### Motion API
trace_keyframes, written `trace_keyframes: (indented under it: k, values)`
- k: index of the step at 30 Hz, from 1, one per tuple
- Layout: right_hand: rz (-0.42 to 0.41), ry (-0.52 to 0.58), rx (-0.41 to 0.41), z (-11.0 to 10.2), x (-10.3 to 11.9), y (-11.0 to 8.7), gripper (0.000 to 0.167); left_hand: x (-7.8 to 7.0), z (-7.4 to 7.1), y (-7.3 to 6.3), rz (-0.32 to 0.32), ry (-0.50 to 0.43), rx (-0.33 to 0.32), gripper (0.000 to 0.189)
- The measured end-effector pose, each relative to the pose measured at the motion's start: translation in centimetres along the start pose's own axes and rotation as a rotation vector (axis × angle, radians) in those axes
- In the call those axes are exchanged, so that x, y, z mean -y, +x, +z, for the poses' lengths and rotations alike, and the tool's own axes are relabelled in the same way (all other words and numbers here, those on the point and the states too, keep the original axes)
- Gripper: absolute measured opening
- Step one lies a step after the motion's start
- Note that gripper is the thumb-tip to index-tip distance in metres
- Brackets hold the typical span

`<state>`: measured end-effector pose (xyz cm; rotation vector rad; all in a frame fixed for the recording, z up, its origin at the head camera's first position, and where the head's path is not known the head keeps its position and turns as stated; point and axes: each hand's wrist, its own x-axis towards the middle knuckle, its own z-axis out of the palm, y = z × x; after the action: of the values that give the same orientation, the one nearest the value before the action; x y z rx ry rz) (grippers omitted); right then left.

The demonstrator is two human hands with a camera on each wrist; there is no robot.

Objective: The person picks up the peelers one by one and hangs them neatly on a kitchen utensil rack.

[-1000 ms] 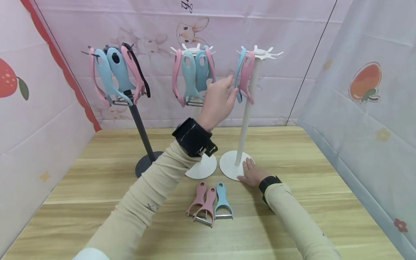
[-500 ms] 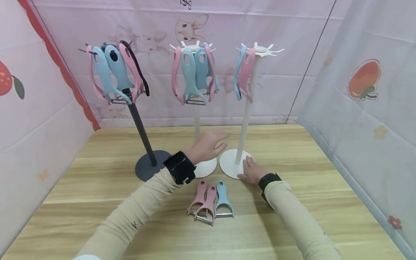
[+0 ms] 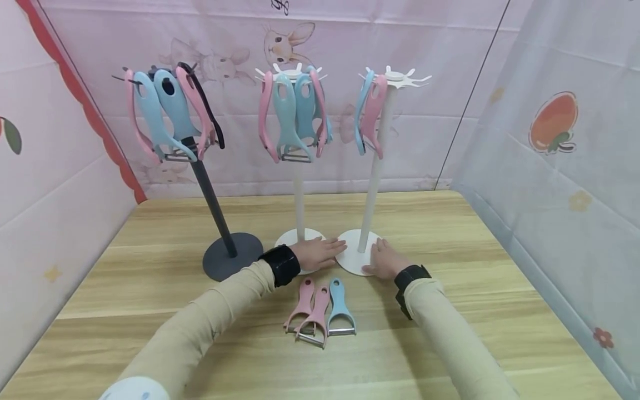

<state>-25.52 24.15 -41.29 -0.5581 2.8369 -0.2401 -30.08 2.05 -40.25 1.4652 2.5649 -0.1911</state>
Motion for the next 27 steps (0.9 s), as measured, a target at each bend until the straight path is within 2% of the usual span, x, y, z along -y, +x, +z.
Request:
trace_keyframes:
  k: [3, 6, 8, 10, 12, 15, 20, 23, 27]
  values:
    - [0.054, -0.023, -0.053, -0.7, 0.7, -0.7, 0.056, 0.1, 0.6, 0.0, 0.024, -0.007, -0.009, 0.052]
    - [0.093, -0.059, -0.127, -1.1, 2.3, -1.9, 0.038, 0.3, 1.4, 0.2, 0.029, -0.001, -0.008, 0.052]
    - [0.091, -0.038, -0.186, -1.0, 3.7, -2.8, 0.031, 0.5, 1.9, 0.4, 0.029, -0.002, -0.006, 0.053]
    - [0.056, -0.012, -0.254, -0.4, 5.3, -3.6, 0.026, 0.7, 2.4, 0.5, 0.029, -0.003, -0.002, 0.053]
    - [0.006, 0.031, -0.284, 0.3, 6.8, -4.3, 0.023, 0.8, 2.8, 0.7, 0.032, -0.003, -0.009, 0.053]
    - [-0.039, 0.048, -0.283, 1.4, 8.8, -5.0, 0.025, 0.7, 3.1, 0.8, 0.045, 0.015, -0.013, 0.055]
    - [-0.041, -0.022, -0.238, 2.9, 10.7, -5.4, 0.038, 0.0, 2.8, 1.0, 0.052, 0.008, 0.002, 0.056]
    - [-0.043, -0.072, -0.267, 3.5, 11.2, -5.4, 0.044, -0.3, 2.5, 1.2, 0.038, 0.012, 0.034, 0.056]
    - [-0.046, -0.074, -0.309, 3.7, 11.4, -5.3, 0.04, -0.2, 2.5, 1.8, 0.025, 0.015, 0.059, 0.056]
